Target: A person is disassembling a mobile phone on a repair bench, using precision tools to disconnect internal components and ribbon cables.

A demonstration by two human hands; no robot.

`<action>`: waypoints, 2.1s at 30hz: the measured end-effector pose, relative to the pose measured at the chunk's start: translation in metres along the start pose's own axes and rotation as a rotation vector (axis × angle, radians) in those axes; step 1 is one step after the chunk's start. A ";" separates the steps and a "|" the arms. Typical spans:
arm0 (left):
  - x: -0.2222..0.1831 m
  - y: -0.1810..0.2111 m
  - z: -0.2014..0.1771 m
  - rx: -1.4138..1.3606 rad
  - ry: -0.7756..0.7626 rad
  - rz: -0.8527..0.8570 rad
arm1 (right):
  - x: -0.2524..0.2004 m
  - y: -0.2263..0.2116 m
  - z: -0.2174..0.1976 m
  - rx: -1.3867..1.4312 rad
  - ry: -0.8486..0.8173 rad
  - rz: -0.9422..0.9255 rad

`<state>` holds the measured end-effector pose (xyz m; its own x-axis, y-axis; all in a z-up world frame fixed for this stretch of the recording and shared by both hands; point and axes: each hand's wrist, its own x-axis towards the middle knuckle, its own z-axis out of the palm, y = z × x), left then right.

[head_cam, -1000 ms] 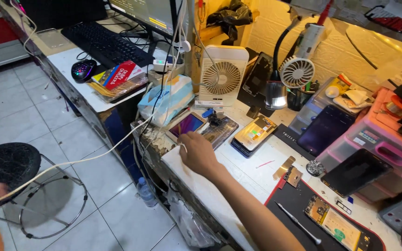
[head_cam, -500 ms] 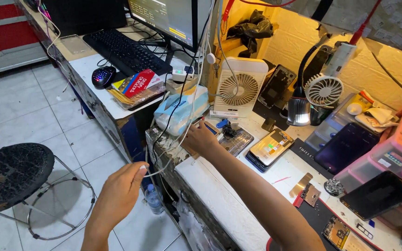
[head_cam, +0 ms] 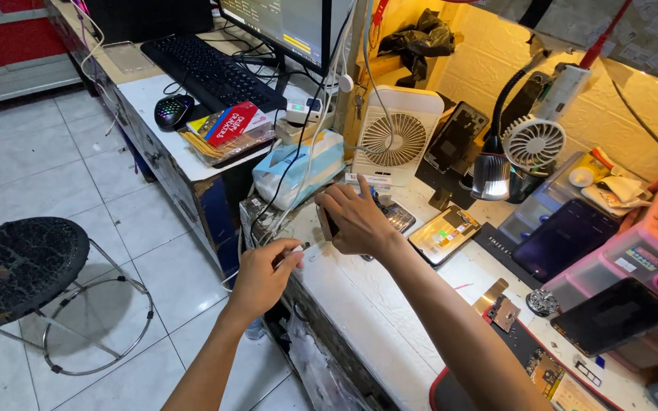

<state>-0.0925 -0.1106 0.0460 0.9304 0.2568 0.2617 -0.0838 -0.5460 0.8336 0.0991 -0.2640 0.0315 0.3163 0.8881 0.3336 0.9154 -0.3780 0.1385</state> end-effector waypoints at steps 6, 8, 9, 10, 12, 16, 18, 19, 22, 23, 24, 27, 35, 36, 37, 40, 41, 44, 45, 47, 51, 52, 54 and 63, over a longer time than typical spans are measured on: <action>0.008 0.015 0.029 -0.013 0.009 0.112 | -0.040 0.007 -0.007 0.079 0.146 0.006; 0.006 0.027 0.036 -0.044 -0.005 0.117 | -0.054 0.005 -0.015 0.089 0.145 0.002; 0.006 0.034 0.038 -0.072 -0.014 0.122 | -0.059 0.005 -0.020 0.099 0.147 -0.007; 0.008 0.035 0.040 -0.073 -0.015 0.125 | -0.063 0.006 -0.024 0.096 0.148 -0.004; 0.011 0.036 0.044 -0.089 -0.069 0.114 | -0.072 0.007 -0.033 0.109 0.156 0.019; 0.006 0.057 0.045 -0.125 -0.128 0.061 | -0.084 0.006 -0.047 0.030 0.186 0.058; 0.005 0.062 0.048 -0.125 -0.135 0.041 | -0.088 0.006 -0.051 -0.001 0.199 0.056; 0.005 0.060 0.050 -0.124 -0.136 0.044 | -0.091 0.006 -0.053 -0.003 0.201 0.058; 0.005 0.061 0.052 -0.115 -0.138 0.041 | -0.097 0.006 -0.060 -0.063 0.205 0.061; 0.004 0.064 0.051 -0.094 -0.158 0.018 | -0.099 0.005 -0.062 -0.075 0.185 0.070; 0.005 0.067 0.050 -0.073 -0.177 -0.003 | -0.100 0.005 -0.064 -0.089 0.166 0.078; 0.005 0.068 0.054 -0.048 -0.185 -0.008 | -0.106 0.003 -0.065 -0.085 0.144 0.083; 0.010 0.057 0.064 0.042 -0.242 -0.015 | -0.120 -0.007 -0.067 -0.114 0.078 0.118; 0.011 0.059 0.064 0.054 -0.262 -0.019 | -0.121 -0.007 -0.066 -0.126 0.061 0.133; 0.010 0.063 0.064 0.053 -0.263 -0.017 | -0.122 -0.007 -0.069 -0.127 0.061 0.134; 0.006 0.069 0.061 0.088 -0.268 0.031 | -0.124 -0.009 -0.074 -0.112 0.047 0.150; 0.007 0.067 0.061 0.107 -0.247 0.047 | -0.125 -0.008 -0.073 -0.104 0.040 0.165; 0.007 0.062 0.063 0.111 -0.243 0.062 | -0.128 -0.007 -0.070 -0.075 0.040 0.185; 0.007 0.061 0.064 0.097 -0.256 0.062 | -0.129 -0.006 -0.068 -0.057 0.049 0.188; 0.008 0.055 0.067 0.049 -0.255 0.066 | -0.127 -0.006 -0.065 -0.063 0.061 0.183; 0.009 0.049 0.070 -0.042 -0.275 0.065 | -0.129 -0.005 -0.061 -0.052 0.087 0.186; 0.009 0.050 0.069 -0.042 -0.277 0.064 | -0.129 -0.005 -0.062 -0.051 0.086 0.188; 0.009 0.052 0.068 -0.079 -0.281 0.061 | -0.129 -0.005 -0.062 -0.045 0.094 0.188; 0.018 0.053 0.065 0.075 -0.368 0.034 | -0.130 -0.013 -0.065 -0.151 0.119 0.139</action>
<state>-0.0564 -0.1870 0.0630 0.9947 -0.0587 0.0848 -0.1030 -0.6096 0.7860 0.0293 -0.3915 0.0470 0.3965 0.7911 0.4658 0.8149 -0.5370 0.2184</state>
